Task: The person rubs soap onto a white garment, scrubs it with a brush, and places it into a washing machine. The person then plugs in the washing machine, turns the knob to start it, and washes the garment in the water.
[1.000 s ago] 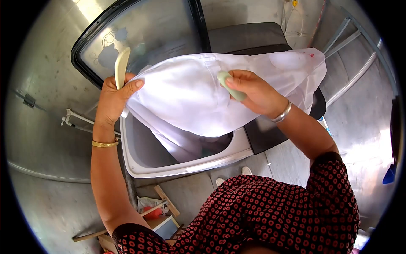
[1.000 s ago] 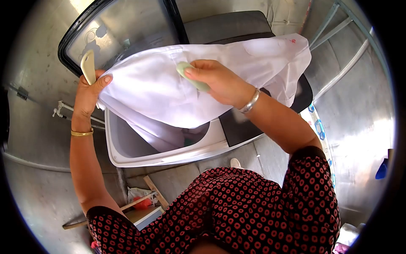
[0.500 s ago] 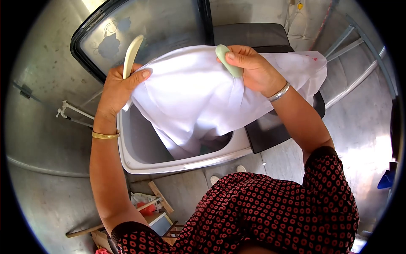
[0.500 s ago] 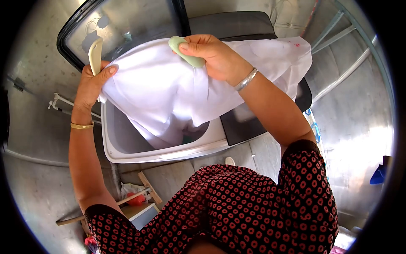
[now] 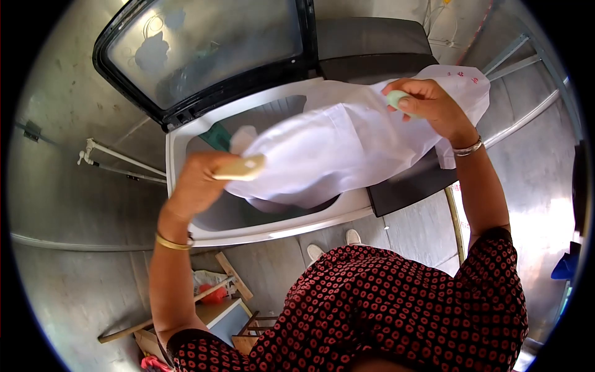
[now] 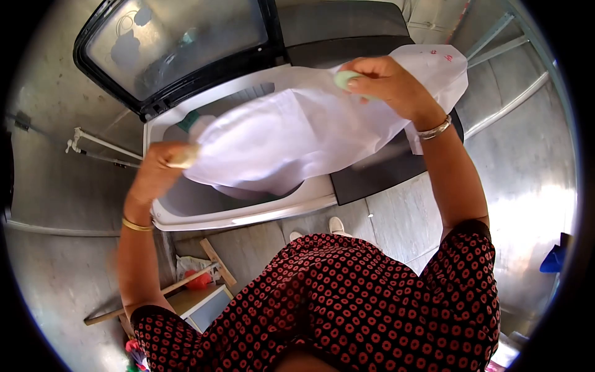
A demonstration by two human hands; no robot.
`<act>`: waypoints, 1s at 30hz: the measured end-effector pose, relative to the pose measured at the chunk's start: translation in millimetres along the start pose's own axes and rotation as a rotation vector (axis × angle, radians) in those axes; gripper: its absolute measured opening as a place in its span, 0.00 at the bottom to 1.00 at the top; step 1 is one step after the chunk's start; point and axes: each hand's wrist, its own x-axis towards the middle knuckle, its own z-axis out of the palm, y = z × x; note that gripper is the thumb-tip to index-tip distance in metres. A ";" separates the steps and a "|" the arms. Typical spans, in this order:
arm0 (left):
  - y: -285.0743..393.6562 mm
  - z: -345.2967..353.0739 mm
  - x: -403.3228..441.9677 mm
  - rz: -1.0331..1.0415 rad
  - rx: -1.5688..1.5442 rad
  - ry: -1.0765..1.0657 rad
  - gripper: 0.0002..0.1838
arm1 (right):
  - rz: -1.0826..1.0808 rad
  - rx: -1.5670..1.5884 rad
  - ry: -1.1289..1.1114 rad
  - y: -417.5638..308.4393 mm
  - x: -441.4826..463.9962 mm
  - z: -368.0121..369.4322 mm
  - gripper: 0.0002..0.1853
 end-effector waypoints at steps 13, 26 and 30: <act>-24.1 54.1 -43.9 0.195 0.478 -0.179 0.06 | 0.187 -0.134 0.129 15.8 -55.7 -49.3 0.09; -31.8 -1.1 -0.8 0.123 0.354 0.255 0.08 | 0.217 -0.220 -0.085 18.0 12.4 -36.1 0.12; -9.4 -45.8 41.4 -0.043 0.263 0.488 0.09 | -0.025 0.116 0.166 15.6 26.0 -74.9 0.13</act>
